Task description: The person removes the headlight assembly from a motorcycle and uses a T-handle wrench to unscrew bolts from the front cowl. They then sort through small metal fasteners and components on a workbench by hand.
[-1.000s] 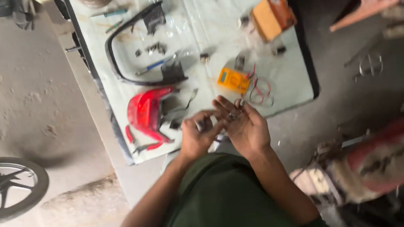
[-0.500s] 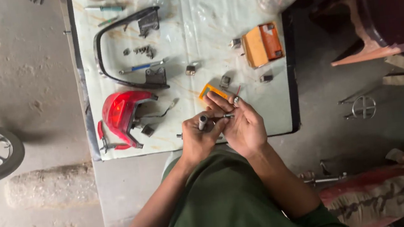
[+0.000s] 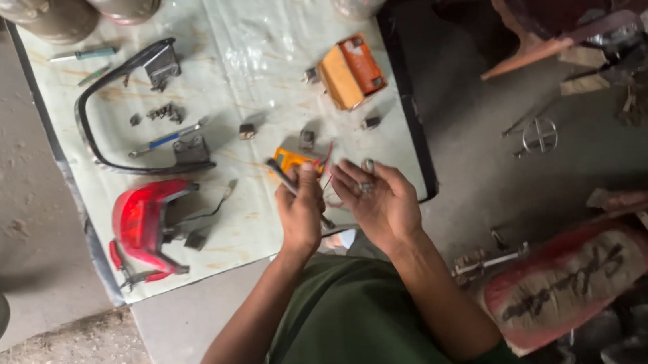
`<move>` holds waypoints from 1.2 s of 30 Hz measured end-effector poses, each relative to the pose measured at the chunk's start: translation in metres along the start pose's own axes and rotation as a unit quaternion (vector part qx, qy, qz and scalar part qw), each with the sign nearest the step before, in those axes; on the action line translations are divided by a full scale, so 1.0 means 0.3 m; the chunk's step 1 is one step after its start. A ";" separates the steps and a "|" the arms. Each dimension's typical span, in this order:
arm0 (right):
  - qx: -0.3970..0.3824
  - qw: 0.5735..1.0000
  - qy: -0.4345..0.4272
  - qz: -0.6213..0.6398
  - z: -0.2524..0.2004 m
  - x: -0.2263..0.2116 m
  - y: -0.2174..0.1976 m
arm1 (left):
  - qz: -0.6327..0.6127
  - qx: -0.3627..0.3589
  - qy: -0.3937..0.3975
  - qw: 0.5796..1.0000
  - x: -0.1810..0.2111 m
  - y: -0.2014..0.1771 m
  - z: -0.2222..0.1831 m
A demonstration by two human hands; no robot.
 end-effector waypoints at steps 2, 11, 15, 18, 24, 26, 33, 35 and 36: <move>0.034 0.999 0.007 -0.003 -0.005 -0.086 -0.045 | -0.077 0.069 -0.137 0.985 -0.123 0.009 0.032; -0.003 0.992 0.118 -0.045 0.038 -0.590 -0.291 | -0.124 0.265 -0.168 0.941 -0.638 0.233 0.034; -0.009 0.989 0.124 -0.079 0.010 -0.834 -0.286 | -0.148 0.290 -0.172 0.930 -0.702 0.509 -0.016; -0.040 0.986 0.134 -0.085 0.042 -0.951 -0.263 | -0.189 0.275 -0.179 0.926 -0.710 0.704 0.020; -0.106 0.980 0.145 -0.088 0.156 -0.994 -0.201 | -0.231 0.215 -0.183 0.931 -0.645 0.863 0.195; -0.117 0.969 0.188 -0.109 0.194 -0.980 -0.167 | -0.223 0.232 -0.178 0.930 -0.583 0.880 0.243; -0.138 0.932 0.291 -0.165 0.470 -1.004 -0.041 | -0.207 0.227 -0.139 0.941 -0.506 0.849 0.452; -0.140 0.921 0.320 -0.172 0.583 -1.008 0.004 | -0.220 0.242 -0.122 0.937 -0.491 0.830 0.535; -0.149 0.917 0.324 -0.178 0.654 -1.015 0.022 | -0.225 0.245 -0.111 0.937 -0.469 0.811 0.593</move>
Point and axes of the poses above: each hand's wrist, its own z-axis towards the middle knuckle, its own y-axis out of the palm, x = y × z, the point moved 5 cm from there along z, towards the middle knuckle, and after that the axes turned 1 degree about -y, right-handed, at the moved point
